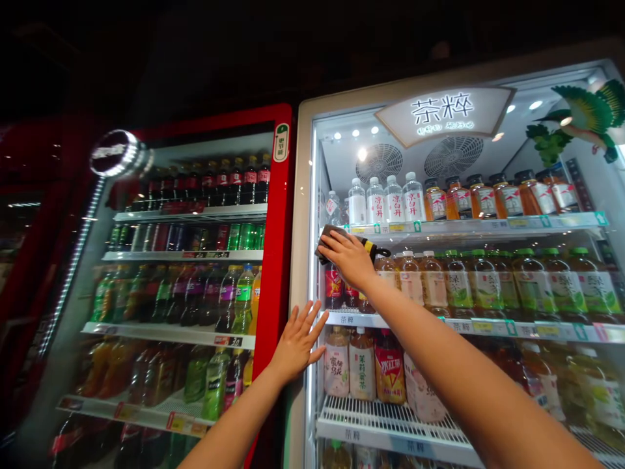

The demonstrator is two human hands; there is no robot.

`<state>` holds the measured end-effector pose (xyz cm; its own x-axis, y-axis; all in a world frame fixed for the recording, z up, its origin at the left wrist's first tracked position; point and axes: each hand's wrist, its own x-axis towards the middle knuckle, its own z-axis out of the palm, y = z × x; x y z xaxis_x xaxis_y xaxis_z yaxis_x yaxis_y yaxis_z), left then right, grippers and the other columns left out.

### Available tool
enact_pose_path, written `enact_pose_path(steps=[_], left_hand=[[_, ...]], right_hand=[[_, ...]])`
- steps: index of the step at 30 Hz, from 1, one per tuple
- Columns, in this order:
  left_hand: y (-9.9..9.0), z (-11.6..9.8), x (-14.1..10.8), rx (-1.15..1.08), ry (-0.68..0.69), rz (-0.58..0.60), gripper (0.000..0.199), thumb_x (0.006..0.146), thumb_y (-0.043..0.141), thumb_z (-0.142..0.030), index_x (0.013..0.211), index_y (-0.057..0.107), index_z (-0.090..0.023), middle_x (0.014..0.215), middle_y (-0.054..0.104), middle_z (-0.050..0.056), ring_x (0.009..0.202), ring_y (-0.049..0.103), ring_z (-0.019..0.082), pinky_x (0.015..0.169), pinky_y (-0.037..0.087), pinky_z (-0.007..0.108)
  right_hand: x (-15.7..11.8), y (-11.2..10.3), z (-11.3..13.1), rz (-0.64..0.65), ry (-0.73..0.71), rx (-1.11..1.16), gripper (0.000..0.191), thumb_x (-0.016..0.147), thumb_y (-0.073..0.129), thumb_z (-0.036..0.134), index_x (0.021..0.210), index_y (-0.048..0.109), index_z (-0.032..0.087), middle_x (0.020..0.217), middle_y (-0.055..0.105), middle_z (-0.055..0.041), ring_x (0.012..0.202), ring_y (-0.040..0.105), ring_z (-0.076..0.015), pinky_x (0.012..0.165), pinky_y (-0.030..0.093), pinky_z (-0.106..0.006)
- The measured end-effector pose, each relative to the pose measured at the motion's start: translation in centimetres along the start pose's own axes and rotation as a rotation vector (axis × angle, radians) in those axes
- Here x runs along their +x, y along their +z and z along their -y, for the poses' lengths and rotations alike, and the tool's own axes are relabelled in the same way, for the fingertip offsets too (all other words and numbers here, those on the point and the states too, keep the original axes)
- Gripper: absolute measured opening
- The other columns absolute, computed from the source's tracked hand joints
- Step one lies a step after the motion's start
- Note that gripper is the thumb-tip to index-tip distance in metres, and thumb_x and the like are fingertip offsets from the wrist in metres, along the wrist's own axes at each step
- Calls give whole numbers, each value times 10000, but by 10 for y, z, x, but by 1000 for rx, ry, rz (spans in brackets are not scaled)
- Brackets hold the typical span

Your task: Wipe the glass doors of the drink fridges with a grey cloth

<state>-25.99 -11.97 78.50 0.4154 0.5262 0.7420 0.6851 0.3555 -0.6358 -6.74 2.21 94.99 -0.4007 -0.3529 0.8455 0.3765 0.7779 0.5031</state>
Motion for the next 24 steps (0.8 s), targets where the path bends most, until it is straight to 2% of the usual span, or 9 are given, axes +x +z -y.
enact_pose_path(steps=[5,6,10,11,16,18,21,22,24], left_hand=[[0,-1,0,-23,-7,16,827,964,548,-576,1642,209,-245,1701,260,91,1585,192,292,1295,119,519],[0,-1,-1,-31,-6,17,838,959,549,-588,1643,209,-244,1701,259,92,1584,195,294,1295,123,516],[2,-2,-2,-39,-5,22,841,955,546,-597,1642,214,-243,1703,256,95,1583,201,296,1294,134,517],[4,-2,-2,-35,-6,21,837,956,543,-598,1641,218,-243,1700,265,96,1581,211,298,1293,138,521],[10,-4,-6,-16,-20,-31,818,956,530,-610,1633,244,-250,1678,329,88,1563,264,300,1289,146,532],[9,-4,-6,-24,-21,-33,824,953,537,-605,1634,240,-249,1690,301,85,1571,244,292,1288,157,516],[8,-5,-5,-38,-23,-28,826,949,546,-597,1635,241,-251,1697,281,83,1573,236,292,1285,169,507],[9,-5,-5,-40,-24,-35,820,949,546,-598,1632,250,-254,1688,304,82,1568,251,293,1286,164,509],[11,-5,-5,-42,-27,-63,804,949,543,-605,1624,279,-258,1654,381,77,1551,296,295,1290,139,514]], right_hand=[[9,4,19,76,-245,99,350,1002,563,176,1267,709,352,1389,676,11,1368,547,-198,1149,409,-435],[12,3,18,71,-244,105,345,999,569,178,1257,717,353,1378,682,8,1354,556,-202,1138,414,-426],[19,2,20,-35,-49,78,345,1004,533,155,1232,737,314,1335,696,-42,1338,553,-236,1101,416,-436],[19,4,24,-38,-47,81,332,1003,537,159,1216,744,306,1313,705,-49,1322,560,-239,1087,420,-435],[24,11,32,87,-376,142,294,997,574,189,1205,740,313,1315,709,-21,1282,586,-217,1048,432,-402],[29,12,26,61,-313,123,340,1006,544,167,1260,714,315,1391,672,-20,1337,555,-221,1070,420,-411],[32,13,25,-11,-93,87,390,1013,500,141,1319,684,297,1457,628,-46,1411,498,-242,1121,385,-457],[32,15,29,-4,-85,93,391,1012,501,142,1321,684,298,1456,629,-46,1418,494,-241,1131,380,-463],[30,18,37,60,-196,126,376,1010,524,160,1312,687,312,1444,641,-23,1414,503,-225,1144,379,-455]])
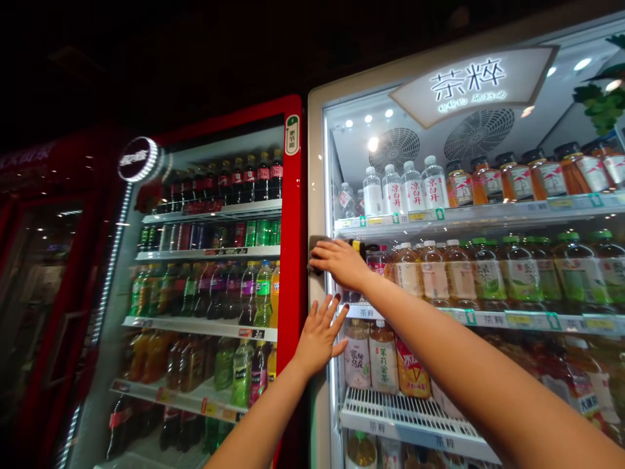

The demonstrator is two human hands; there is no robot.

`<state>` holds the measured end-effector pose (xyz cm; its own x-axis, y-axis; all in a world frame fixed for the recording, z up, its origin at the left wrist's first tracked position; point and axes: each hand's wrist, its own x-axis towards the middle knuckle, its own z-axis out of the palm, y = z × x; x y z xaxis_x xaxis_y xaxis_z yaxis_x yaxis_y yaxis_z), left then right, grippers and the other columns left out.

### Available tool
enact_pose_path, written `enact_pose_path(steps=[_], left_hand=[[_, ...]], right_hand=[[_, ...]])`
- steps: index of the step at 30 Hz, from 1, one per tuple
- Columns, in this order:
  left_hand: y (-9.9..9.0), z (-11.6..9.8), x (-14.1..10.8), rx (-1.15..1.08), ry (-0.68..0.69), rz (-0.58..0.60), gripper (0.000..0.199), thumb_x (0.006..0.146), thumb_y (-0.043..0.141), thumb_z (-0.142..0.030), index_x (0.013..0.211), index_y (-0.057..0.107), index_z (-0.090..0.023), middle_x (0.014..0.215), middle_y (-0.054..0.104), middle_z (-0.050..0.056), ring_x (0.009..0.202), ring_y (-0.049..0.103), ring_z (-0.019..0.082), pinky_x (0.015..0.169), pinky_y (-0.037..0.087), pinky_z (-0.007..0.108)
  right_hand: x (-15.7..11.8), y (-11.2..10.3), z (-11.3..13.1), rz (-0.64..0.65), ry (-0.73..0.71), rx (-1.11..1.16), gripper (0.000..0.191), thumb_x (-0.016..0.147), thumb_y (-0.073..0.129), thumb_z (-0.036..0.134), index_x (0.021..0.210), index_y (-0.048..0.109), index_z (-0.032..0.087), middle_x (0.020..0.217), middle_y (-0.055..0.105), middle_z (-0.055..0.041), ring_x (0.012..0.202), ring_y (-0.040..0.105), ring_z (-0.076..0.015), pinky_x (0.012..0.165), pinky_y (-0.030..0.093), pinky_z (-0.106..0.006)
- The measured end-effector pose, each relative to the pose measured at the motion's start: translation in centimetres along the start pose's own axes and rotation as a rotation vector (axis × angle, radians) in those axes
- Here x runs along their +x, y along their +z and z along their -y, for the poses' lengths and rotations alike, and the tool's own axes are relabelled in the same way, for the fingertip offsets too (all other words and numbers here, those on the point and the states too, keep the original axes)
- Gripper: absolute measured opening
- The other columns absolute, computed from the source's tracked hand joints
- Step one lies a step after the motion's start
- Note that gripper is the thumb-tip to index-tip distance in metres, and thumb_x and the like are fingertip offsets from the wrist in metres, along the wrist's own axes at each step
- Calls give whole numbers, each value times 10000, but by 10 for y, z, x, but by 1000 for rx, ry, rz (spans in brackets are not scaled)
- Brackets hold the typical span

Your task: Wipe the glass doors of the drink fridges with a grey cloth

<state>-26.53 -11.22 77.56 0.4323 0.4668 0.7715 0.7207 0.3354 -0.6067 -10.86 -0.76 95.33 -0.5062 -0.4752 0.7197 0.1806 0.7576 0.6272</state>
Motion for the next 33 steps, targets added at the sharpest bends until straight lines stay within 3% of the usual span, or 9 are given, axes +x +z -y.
enact_pose_path(steps=[3,9,14,18,21,25,27,30,33], left_hand=[[1,0,0,-3,-2,-32,792,949,541,-605,1617,298,-256,1629,425,70,1544,310,291,1296,101,507],[-4,-1,0,3,5,13,804,953,537,-595,1627,269,-246,1679,328,83,1572,241,285,1292,114,495],[-1,0,-1,6,3,16,816,945,551,-607,1625,273,-252,1657,373,82,1560,275,292,1294,106,509],[-5,-1,0,4,-5,45,816,952,550,-585,1631,252,-245,1697,277,85,1586,191,284,1293,109,501],[-6,-1,0,-2,0,33,801,957,539,-587,1627,266,-243,1700,271,80,1590,177,282,1295,93,498],[-3,0,0,14,10,34,814,951,545,-607,1627,265,-250,1692,294,79,1580,211,296,1291,99,521],[-3,1,0,25,9,52,820,951,556,-595,1631,250,-253,1695,285,79,1581,211,294,1289,109,521],[-9,2,1,30,3,90,832,951,574,-558,1639,219,-253,1708,244,75,1587,188,283,1290,129,504],[-17,-1,1,22,-9,102,832,958,574,-529,1644,194,-252,1713,227,69,1588,187,276,1289,152,500]], right_hand=[[3,2,3,97,-149,24,360,1018,535,194,1324,675,322,1450,637,8,1418,504,-203,1147,391,-430],[12,4,3,-51,159,-89,412,1027,461,159,1385,630,274,1517,574,-50,1461,452,-252,1156,373,-493],[16,7,9,57,-16,-83,405,1043,447,210,1397,610,320,1506,587,4,1453,463,-211,1149,394,-448],[21,-9,-12,-11,243,-143,482,1036,384,157,1471,545,288,1588,490,-34,1490,410,-249,1168,365,-513],[12,-10,-6,-65,398,-173,492,1024,376,146,1478,540,247,1598,470,-85,1492,400,-295,1139,380,-549],[7,2,17,11,171,-132,456,1028,409,174,1434,583,283,1562,521,-49,1473,435,-255,1147,395,-504],[11,1,12,45,108,-121,460,1029,411,181,1441,574,308,1563,521,-19,1478,430,-232,1167,386,-492],[13,-12,-11,35,240,-145,518,1011,392,138,1478,538,307,1596,475,-13,1497,402,-239,1184,370,-512],[-4,-20,-24,-27,422,-188,569,973,431,120,1520,492,264,1637,405,-57,1523,351,-293,1178,359,-571]])
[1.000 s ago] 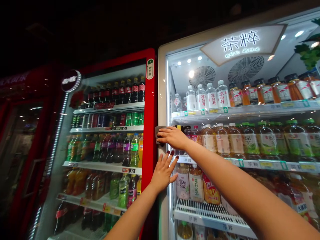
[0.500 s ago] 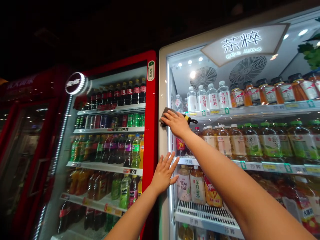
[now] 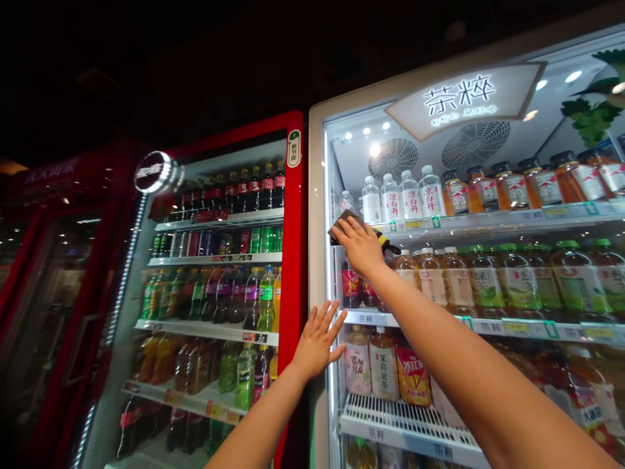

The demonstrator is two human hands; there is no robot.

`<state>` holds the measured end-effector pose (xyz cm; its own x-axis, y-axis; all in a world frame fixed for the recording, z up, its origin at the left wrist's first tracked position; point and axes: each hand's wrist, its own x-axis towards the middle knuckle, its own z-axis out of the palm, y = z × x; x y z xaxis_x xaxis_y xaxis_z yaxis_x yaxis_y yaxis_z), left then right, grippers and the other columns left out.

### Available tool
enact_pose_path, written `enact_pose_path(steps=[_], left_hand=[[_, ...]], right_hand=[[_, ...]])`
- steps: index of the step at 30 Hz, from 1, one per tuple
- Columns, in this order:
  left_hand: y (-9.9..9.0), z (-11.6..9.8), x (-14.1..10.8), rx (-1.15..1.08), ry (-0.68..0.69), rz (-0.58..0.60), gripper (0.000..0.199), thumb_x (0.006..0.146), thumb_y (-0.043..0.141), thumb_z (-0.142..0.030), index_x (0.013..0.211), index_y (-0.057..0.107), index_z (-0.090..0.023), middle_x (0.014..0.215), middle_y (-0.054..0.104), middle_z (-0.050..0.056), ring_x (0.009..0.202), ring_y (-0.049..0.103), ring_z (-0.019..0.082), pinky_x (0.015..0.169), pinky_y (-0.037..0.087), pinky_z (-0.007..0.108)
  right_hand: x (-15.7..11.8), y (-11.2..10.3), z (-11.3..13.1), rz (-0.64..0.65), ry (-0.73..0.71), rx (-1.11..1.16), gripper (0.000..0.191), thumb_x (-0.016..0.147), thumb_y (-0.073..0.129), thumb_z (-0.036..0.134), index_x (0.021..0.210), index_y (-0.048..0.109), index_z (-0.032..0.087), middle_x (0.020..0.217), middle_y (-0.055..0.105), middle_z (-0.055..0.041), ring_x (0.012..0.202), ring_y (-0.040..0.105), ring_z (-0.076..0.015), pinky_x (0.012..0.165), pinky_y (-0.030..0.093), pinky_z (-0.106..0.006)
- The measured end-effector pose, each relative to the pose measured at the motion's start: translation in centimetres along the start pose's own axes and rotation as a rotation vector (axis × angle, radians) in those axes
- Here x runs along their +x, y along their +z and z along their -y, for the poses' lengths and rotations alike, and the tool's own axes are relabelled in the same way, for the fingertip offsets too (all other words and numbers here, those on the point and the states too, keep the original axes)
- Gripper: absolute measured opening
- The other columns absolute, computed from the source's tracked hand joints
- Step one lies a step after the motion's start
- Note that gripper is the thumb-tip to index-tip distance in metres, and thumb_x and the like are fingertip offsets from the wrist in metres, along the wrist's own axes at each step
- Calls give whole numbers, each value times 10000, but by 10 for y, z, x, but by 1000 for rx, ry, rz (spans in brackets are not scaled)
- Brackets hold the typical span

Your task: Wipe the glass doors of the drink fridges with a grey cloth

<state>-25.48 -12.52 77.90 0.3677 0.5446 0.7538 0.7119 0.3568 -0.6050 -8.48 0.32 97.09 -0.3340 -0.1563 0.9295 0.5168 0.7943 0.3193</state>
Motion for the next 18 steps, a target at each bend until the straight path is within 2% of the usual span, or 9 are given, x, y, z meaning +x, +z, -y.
enact_pose_path(steps=[2,4,7,9,11,14,16,18], left_hand=[[-4,-4,2,-7,-19,-10,817,968,567,-502,1645,183,-254,1711,236,67,1584,201,272,1288,172,505],[-8,-9,11,-13,-52,-32,802,976,562,-464,1647,176,-250,1705,254,71,1582,208,270,1285,195,509],[-13,-14,35,-15,-110,-67,801,980,557,-396,1651,155,-220,1700,262,96,1586,190,279,1279,220,520],[-18,-15,54,-23,-124,-79,808,981,550,-366,1653,131,-205,1701,254,106,1590,170,279,1278,223,523],[-23,-15,70,-37,-113,-79,810,983,540,-356,1655,114,-207,1704,249,100,1595,148,272,1281,216,519],[-29,-15,83,-52,-124,-70,807,988,529,-357,1656,104,-200,1711,227,98,1600,105,270,1287,204,514],[-31,-17,88,-55,-161,-63,815,988,529,-361,1656,97,-185,1717,200,110,1602,77,282,1286,205,527],[-32,-22,96,-59,-181,-57,830,985,535,-367,1656,85,-177,1721,176,117,1602,58,295,1283,206,541]], right_hand=[[-15,0,-2,-8,-9,-9,580,963,445,116,1524,486,261,1643,393,-71,1528,338,-305,1180,346,-589],[-25,0,1,27,-128,1,579,966,431,99,1505,505,297,1628,424,-45,1521,354,-277,1196,332,-569],[-21,-6,-11,87,-267,30,569,976,414,102,1481,525,339,1608,460,5,1513,373,-233,1211,330,-527],[-13,-14,-32,78,-192,36,585,956,437,106,1494,514,324,1621,440,-2,1517,365,-245,1208,332,-532],[-15,-22,-57,22,-11,28,638,915,486,115,1531,474,282,1646,396,-41,1530,334,-282,1202,327,-558],[-36,-23,-75,-51,208,-3,697,904,504,142,1584,390,239,1671,335,-96,1553,265,-336,1189,297,-629],[-53,-19,-69,-31,197,-19,661,941,440,142,1591,378,248,1675,325,-98,1556,253,-345,1187,276,-658],[-59,-17,-60,28,82,-16,633,963,373,119,1576,406,271,1672,334,-76,1553,270,-330,1196,270,-654]])
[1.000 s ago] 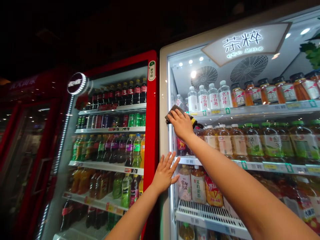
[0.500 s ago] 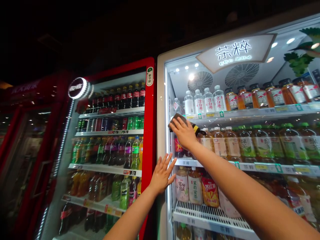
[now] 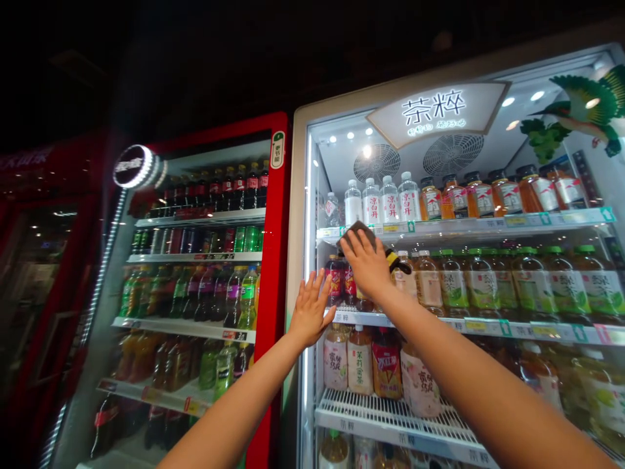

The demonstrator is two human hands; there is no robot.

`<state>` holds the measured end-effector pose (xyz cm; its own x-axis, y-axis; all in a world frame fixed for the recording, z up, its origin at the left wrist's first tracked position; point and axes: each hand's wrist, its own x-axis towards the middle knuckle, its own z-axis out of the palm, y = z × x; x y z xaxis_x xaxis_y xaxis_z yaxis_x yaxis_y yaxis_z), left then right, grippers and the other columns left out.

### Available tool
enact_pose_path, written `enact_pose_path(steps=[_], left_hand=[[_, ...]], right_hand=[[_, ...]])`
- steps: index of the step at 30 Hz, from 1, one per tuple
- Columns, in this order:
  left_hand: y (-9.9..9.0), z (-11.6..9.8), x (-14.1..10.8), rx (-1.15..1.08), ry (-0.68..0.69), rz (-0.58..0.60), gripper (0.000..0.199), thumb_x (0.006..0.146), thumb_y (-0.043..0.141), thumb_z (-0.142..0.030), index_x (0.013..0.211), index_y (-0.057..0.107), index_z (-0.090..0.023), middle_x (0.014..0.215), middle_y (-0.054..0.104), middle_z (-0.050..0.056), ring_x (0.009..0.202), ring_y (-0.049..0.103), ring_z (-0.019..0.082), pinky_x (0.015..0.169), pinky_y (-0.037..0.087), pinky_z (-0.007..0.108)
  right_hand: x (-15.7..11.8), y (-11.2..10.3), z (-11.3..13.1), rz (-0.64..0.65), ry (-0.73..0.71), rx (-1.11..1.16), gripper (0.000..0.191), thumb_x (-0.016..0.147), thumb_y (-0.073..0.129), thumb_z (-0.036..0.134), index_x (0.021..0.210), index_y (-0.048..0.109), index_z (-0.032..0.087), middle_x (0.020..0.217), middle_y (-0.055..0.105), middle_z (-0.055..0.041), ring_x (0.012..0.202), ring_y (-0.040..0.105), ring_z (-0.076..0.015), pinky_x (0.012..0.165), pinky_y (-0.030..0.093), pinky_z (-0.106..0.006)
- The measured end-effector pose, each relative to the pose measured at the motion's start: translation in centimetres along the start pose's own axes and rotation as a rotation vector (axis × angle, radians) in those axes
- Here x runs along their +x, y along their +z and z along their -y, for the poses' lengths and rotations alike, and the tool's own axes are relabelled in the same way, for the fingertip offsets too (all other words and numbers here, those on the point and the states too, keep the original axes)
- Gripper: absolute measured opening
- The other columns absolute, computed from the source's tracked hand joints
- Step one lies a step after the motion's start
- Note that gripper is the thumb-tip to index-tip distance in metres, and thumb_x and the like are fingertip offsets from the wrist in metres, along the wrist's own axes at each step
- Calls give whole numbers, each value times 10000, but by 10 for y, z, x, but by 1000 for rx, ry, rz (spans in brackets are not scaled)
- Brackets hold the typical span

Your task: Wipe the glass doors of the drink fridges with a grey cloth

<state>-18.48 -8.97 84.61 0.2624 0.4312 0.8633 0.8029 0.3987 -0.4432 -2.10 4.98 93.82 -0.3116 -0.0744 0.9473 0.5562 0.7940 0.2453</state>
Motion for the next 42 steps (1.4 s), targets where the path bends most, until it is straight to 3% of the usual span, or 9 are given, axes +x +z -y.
enact_pose_path(steps=[4,11,17,24,28,31,35,38,42], left_hand=[[3,-16,20,-22,25,-5,835,988,527,-391,1657,75,-177,1726,154,110,1602,56,302,1285,188,545],[12,-41,37,-46,11,-26,817,992,498,-396,1659,75,-188,1726,165,98,1602,88,292,1292,154,537],[18,-66,59,-49,51,-32,834,980,506,-424,1659,84,-185,1724,176,97,1602,99,288,1294,139,526],[16,-70,69,-20,80,-51,844,977,512,-469,1658,101,-189,1713,222,93,1599,127,284,1300,112,520],[13,-75,75,-25,53,-71,851,973,524,-444,1659,85,-198,1712,223,100,1596,137,291,1295,128,528],[12,-85,87,-29,59,-93,863,965,535,-438,1660,80,-207,1707,239,103,1591,166,288,1295,135,521],[10,-95,95,-48,96,-128,849,964,544,-433,1657,110,-206,1701,259,102,1586,189,287,1294,148,512],[9,-98,94,-69,117,-136,817,967,539,-407,1654,140,-219,1696,279,91,1584,197,290,1293,146,520],[11,-108,102,-78,104,-126,796,967,539,-422,1647,188,-202,1694,278,109,1583,195,310,1290,140,536]], right_hand=[[16,-9,-8,60,-155,9,664,939,366,66,1545,447,324,1660,370,-13,1544,302,-282,1209,289,-614],[-16,-19,-60,-129,116,31,525,928,434,94,1417,590,206,1550,506,-153,1499,371,-323,1165,356,-571],[-23,-30,-80,-30,-131,3,510,960,364,77,1348,634,267,1529,554,-71,1495,386,-266,1202,307,-541],[-45,-39,-113,-135,212,-88,599,934,489,170,1531,471,220,1645,384,-132,1535,291,-347,1145,314,-614],[-45,-35,-97,-4,21,-110,631,949,401,122,1553,442,297,1674,339,-68,1548,272,-302,1141,332,-579],[-28,-43,-112,44,-85,-111,662,936,392,106,1552,435,343,1674,344,-19,1542,288,-276,1168,312,-579],[-36,-54,-152,-91,169,-119,676,916,436,143,1573,408,302,1663,367,-72,1524,301,-336,1123,351,-621],[-65,-52,-156,-193,349,-131,677,931,460,204,1599,361,241,1651,366,-154,1512,290,-395,1056,400,-630],[-76,-53,-143,-25,105,-137,661,936,439,158,1583,392,282,1665,351,-113,1525,284,-347,1090,391,-602]])
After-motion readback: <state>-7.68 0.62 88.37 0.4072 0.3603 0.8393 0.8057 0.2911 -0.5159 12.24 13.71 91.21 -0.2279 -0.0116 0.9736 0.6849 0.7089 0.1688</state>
